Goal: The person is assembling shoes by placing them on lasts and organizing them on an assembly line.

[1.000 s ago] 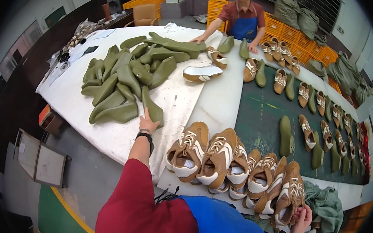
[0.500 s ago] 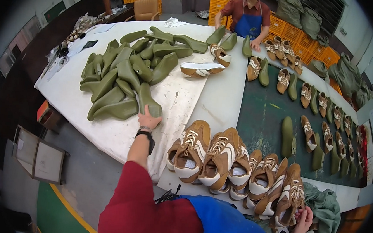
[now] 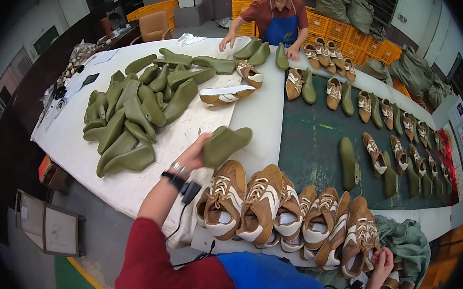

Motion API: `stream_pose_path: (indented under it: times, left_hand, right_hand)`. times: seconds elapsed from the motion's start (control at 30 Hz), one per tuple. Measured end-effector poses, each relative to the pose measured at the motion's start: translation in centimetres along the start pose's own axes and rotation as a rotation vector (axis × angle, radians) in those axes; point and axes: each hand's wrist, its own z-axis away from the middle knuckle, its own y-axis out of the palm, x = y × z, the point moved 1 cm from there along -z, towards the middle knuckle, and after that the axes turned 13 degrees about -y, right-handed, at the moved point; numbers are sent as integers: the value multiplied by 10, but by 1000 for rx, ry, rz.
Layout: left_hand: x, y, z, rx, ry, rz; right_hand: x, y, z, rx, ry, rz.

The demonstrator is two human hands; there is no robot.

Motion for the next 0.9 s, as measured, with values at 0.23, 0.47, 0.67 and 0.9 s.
stream_pose_path:
  times: [0.23, 0.47, 0.67, 0.9]
  left_hand:
    - [-80, -18, -134, -537, 242, 65]
    - [-51, -159, -48, -1403, 674, -1113]
    - [-14, -227, 66, -1627, -156, -1776]
    - [7, -215, 50, -1185, -222, -2250]
  right_hand:
    - [5, -9, 20, -123, 75, 45]
    - [-9, -9, 2, -56, 72, 120]
    - [-13, 5, -23, 124, 29, 53]
    - [28, 33, -14, 139, -46, 206]
